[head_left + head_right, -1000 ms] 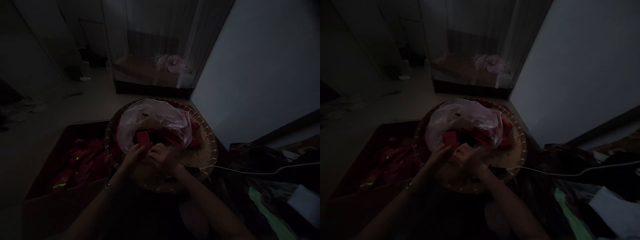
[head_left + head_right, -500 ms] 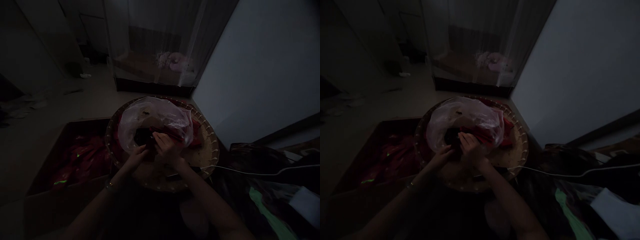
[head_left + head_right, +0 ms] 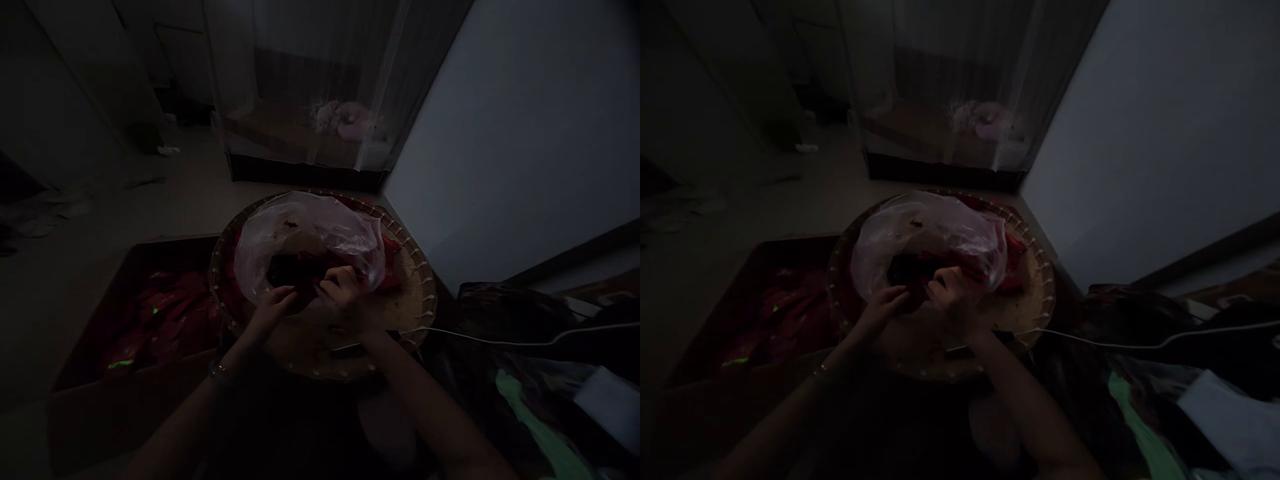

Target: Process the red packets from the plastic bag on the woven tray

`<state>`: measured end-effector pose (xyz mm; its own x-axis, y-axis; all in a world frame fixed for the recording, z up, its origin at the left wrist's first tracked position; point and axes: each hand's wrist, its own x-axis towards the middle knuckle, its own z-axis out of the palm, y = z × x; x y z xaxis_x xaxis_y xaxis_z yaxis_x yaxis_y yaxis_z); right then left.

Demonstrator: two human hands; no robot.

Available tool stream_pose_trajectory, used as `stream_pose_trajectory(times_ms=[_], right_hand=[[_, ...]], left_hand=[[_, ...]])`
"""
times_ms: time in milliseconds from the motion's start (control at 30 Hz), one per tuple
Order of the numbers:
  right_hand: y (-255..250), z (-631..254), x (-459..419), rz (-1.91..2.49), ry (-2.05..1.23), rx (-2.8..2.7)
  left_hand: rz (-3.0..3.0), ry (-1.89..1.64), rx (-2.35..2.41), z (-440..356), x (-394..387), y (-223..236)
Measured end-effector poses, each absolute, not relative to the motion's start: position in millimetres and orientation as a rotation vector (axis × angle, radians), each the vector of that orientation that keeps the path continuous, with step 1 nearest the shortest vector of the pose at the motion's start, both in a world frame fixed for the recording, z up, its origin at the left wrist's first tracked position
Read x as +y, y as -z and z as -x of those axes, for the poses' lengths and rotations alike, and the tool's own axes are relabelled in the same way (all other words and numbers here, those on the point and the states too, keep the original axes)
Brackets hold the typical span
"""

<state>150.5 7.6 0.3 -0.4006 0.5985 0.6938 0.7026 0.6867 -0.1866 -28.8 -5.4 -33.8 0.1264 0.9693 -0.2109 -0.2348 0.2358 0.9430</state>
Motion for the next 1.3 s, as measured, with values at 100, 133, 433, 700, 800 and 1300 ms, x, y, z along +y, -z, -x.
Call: stream_pose_trajectory(times_ms=[100,133,433,700,800,1300], right_hand=[[-0.9,-149.8,6.4,1.048,0.178,-2.137],[-0.2,-149.2,6.9,1.039,0.148,-2.168],[2.5,-158.2,13.8,1.296,-0.536,-2.04],[-0.9,-156.2,8.4,1.11,-1.453,-1.921],[3.5,-158.5,11.7,1.186,-1.632,-1.925],[24.6,-161.2,23.7,1.243,-1.721,-1.641]], left_hand=[[-1.012,-1.083,1.145,29.2,-5.0,34.2],[-1.061,-1.082,1.163,29.3,-5.4,34.0],[-1.076,-1.166,1.214,32.5,-7.6,34.8],[-1.022,-1.142,1.067,33.8,-6.6,41.4],[-1.178,-1.101,1.158,35.1,-5.4,40.5],[-2.667,-0.858,1.421,30.8,-5.7,47.8]])
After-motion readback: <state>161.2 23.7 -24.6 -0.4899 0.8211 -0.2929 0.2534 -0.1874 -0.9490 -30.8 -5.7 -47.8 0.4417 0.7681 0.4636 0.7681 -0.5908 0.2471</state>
